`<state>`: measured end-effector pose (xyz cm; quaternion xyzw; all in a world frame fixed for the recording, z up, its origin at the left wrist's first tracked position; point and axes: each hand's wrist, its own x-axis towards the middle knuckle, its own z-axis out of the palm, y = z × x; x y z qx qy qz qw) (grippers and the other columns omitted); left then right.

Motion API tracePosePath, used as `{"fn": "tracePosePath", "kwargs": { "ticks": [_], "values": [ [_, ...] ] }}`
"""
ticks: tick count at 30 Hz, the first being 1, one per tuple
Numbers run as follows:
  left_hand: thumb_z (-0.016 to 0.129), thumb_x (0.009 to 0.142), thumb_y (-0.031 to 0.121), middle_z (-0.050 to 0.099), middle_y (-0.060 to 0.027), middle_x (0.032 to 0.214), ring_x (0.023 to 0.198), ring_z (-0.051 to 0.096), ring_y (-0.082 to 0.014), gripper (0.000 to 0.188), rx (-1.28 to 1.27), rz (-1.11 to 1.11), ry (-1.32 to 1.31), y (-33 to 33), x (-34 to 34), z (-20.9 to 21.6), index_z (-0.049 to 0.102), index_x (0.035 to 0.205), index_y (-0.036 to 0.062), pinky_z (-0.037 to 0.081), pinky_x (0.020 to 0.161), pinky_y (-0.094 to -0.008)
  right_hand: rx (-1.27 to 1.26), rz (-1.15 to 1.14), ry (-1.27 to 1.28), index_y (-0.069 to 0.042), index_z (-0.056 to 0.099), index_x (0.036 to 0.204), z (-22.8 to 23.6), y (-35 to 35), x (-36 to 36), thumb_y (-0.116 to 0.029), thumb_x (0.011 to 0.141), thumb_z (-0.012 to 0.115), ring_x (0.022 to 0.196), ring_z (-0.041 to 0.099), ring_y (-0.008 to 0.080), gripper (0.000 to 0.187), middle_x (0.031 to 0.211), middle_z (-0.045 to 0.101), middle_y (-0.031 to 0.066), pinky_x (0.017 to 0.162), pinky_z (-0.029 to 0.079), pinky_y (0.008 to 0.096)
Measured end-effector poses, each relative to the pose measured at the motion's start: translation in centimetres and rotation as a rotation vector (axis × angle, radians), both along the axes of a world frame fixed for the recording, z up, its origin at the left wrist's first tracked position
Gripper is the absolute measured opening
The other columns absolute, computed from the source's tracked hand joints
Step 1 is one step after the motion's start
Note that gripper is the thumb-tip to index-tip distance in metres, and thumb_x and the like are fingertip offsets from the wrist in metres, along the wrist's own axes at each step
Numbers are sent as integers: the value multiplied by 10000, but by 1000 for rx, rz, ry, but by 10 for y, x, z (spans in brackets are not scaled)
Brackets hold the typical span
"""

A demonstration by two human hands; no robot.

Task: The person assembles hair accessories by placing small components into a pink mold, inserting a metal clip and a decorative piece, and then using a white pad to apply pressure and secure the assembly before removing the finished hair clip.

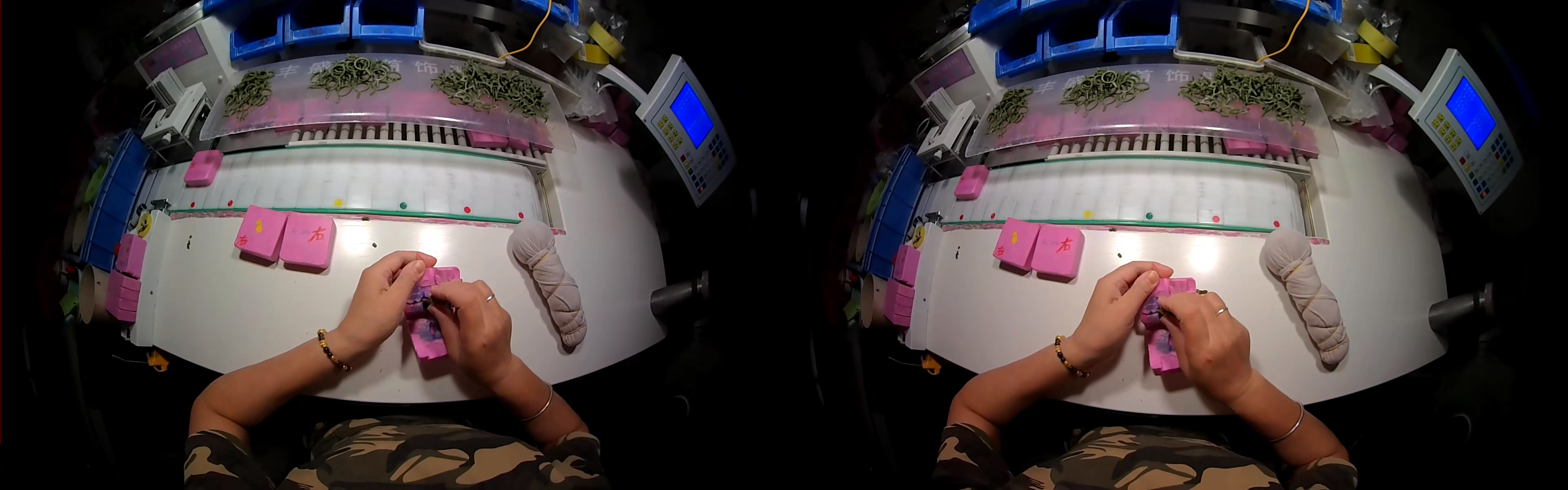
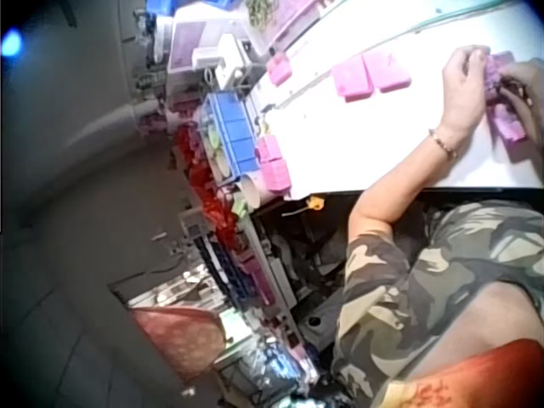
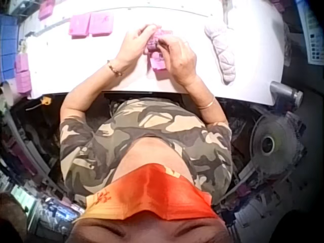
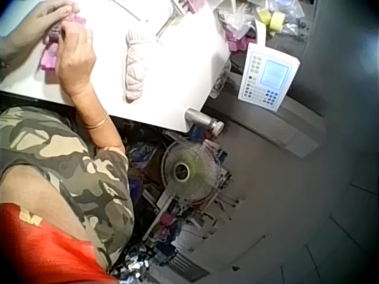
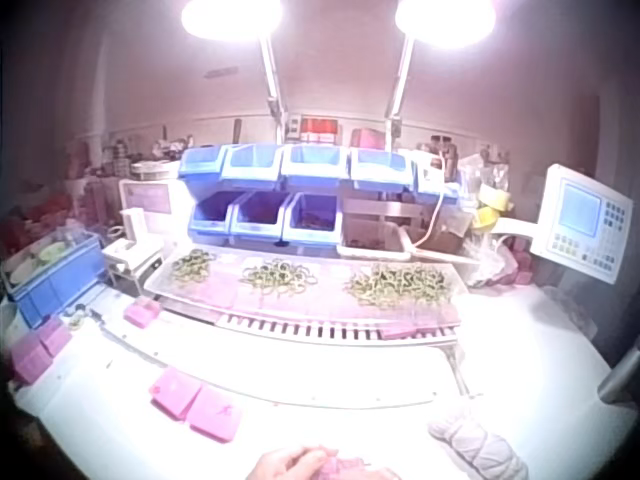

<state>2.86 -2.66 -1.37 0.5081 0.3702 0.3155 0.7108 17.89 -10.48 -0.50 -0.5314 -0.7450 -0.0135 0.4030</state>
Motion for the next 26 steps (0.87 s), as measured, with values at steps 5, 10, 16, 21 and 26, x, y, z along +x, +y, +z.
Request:
{"fn": "tracePosePath", "kwargs": {
  "ticks": [5,10,16,21,26],
  "values": [
    [497,1033,204,593,21,753,552,485,-21,249,50,38,-21,1,3,-5,610,1146,13,395,492,-180,0,7,16,-32,605,1076,-4,-2,1,-6,786,707,769,619,283,308,945,651,95,640,506,354],
    [501,1032,200,601,15,786,573,493,-19,248,16,28,-19,2,2,-3,599,1159,11,402,501,-179,20,35,38,-20,620,1037,-5,-4,0,73,735,721,755,628,304,331,922,655,109,642,499,366],
    [510,1027,192,612,2,859,646,516,-17,247,9,74,-59,4,3,-6,598,1161,5,421,534,-174,-21,82,9,-42,652,992,-6,-8,1,58,743,711,744,624,281,276,918,666,95,646,500,358],
    [537,1011,158,642,-48,1019,892,586,-65,247,-37,86,-79,6,2,-6,600,1148,-38,493,802,-221,-12,140,101,-49,665,990,-10,-6,3,72,722,672,756,618,261,294,918,647,82,625,511,323],
    [549,1003,151,655,-55,1041,929,596,-73,237,161,93,-1,1,2,-15,595,1183,5,494,841,-230,-176,55,677,-22,660,1032,7,-6,4,64,864,625,797,646,251,191,1011,664,83,697,528,312]
  ]
}}
